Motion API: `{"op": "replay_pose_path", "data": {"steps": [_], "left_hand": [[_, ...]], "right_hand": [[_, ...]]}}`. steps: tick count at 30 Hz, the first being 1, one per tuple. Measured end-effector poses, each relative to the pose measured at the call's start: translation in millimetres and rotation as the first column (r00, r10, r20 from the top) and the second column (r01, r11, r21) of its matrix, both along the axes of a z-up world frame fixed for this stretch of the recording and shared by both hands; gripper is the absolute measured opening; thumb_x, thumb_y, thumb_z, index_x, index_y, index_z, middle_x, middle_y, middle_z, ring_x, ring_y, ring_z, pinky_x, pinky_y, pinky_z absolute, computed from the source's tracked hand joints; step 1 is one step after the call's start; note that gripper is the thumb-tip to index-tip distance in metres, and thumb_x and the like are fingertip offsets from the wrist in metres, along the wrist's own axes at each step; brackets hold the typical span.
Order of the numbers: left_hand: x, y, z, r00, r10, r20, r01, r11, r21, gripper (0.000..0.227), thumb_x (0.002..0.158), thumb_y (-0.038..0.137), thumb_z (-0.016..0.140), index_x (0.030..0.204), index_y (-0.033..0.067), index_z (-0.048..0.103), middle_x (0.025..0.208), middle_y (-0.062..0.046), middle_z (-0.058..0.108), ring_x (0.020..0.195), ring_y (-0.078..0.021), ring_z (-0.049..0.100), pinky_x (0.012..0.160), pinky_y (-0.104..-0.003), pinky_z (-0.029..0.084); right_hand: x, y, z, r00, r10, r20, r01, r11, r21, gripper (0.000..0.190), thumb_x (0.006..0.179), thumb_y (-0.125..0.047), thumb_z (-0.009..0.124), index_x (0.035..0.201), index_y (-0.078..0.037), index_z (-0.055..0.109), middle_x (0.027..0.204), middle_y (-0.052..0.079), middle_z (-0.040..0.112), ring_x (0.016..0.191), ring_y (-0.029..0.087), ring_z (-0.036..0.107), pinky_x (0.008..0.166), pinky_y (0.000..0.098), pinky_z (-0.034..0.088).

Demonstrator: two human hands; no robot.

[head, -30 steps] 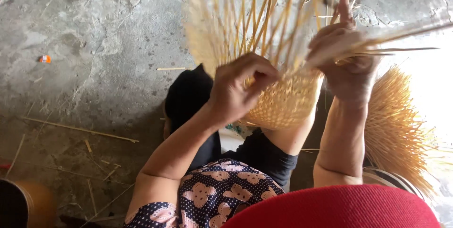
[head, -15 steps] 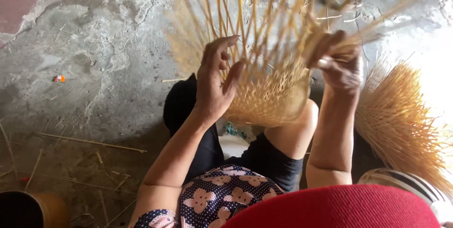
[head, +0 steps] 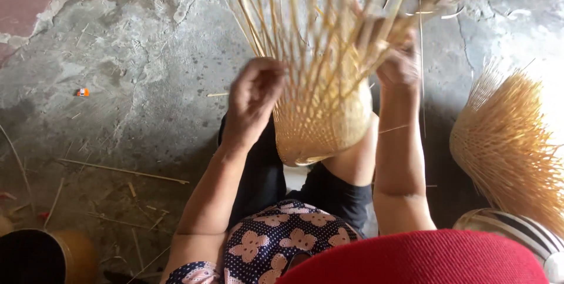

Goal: The person weaves a basket by hand, interlacing thin bamboo strips to form the body. They bend and tuck the vertical spokes into the structure, rotating the basket while working.

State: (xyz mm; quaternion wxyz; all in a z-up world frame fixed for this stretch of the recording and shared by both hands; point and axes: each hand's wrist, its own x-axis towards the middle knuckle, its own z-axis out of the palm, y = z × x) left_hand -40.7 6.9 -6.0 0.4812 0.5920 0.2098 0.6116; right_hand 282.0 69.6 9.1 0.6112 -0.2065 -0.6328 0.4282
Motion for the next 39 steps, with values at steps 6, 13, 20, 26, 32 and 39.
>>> {"op": "replay_pose_path", "data": {"steps": [6,13,20,26,32,39], "left_hand": [[-9.4,-34.6,27.0,0.872,0.468,-0.145,-0.376,0.829,0.415,0.028,0.102,0.015,0.074,0.125,0.007,0.06,0.114,-0.007,0.063,0.094,-0.0157,0.059,0.083,-0.03,0.053],[17.9,-47.7,43.0,0.71,0.621,-0.332,-0.351,0.721,0.598,0.045,0.091,0.022,0.082,0.124,0.0033,0.057,0.112,-0.012,0.061,0.102,-0.0257,0.06,0.089,-0.04,0.052],[23.3,-35.9,20.2,0.831,0.454,-0.322,-0.288,0.846,0.449,0.037,0.089,0.017,0.09,0.095,0.0079,0.054,0.093,-0.005,0.059,0.088,-0.0162,0.061,0.078,-0.031,0.054],[34.4,-38.6,22.9,0.816,0.489,-0.308,-0.303,0.817,0.491,0.017,0.102,0.003,0.071,0.116,0.0043,0.061,0.112,-0.006,0.066,0.098,-0.0159,0.066,0.088,-0.03,0.059],[15.1,-46.7,49.1,0.77,0.44,-0.462,-0.216,0.861,0.461,0.028,0.094,0.001,0.075,0.113,-0.0001,0.055,0.113,-0.013,0.053,0.108,-0.0256,0.059,0.094,-0.037,0.053],[15.7,-46.6,53.5,0.858,0.378,-0.347,-0.203,0.872,0.446,0.034,0.091,-0.007,0.077,0.113,0.0065,0.054,0.114,-0.009,0.062,0.098,-0.0202,0.065,0.087,-0.032,0.058]], "right_hand": [[-49.3,19.0,-6.5,0.952,-0.095,0.291,0.093,0.995,0.019,0.017,0.099,-0.004,0.075,0.114,-0.008,0.068,0.103,-0.001,0.069,0.092,0.01,0.064,0.088,0.0284,0.057],[-66.9,-19.2,40.0,0.867,-0.255,0.429,0.158,0.956,0.247,0.01,0.102,-0.013,0.075,0.11,-0.009,0.069,0.106,0.002,0.07,0.099,0.013,0.068,0.117,0.0384,0.042],[-64.0,-40.4,55.3,0.893,-0.248,0.376,0.264,0.964,0.01,0.021,0.089,-0.028,0.074,0.102,-0.014,0.067,0.091,-0.007,0.067,0.082,0.005,0.062,0.087,0.0413,0.053],[-59.9,-40.8,57.6,0.816,-0.354,0.457,0.214,0.919,0.331,0.026,0.108,-0.022,0.074,0.092,-0.008,0.058,0.08,-0.002,0.059,0.082,0.01,0.061,0.137,0.0464,0.026],[-50.8,-44.1,53.7,0.821,-0.333,0.463,0.188,0.924,0.332,0.02,0.111,-0.02,0.074,0.103,-0.006,0.063,0.086,0.0,0.064,0.082,0.01,0.065,0.137,0.044,0.029],[-43.2,-41.1,38.6,0.844,-0.304,0.442,0.207,0.945,0.253,0.026,0.111,-0.023,0.074,0.127,-0.004,0.066,0.101,0.002,0.071,0.09,0.009,0.066,0.083,0.0287,0.058]]}}
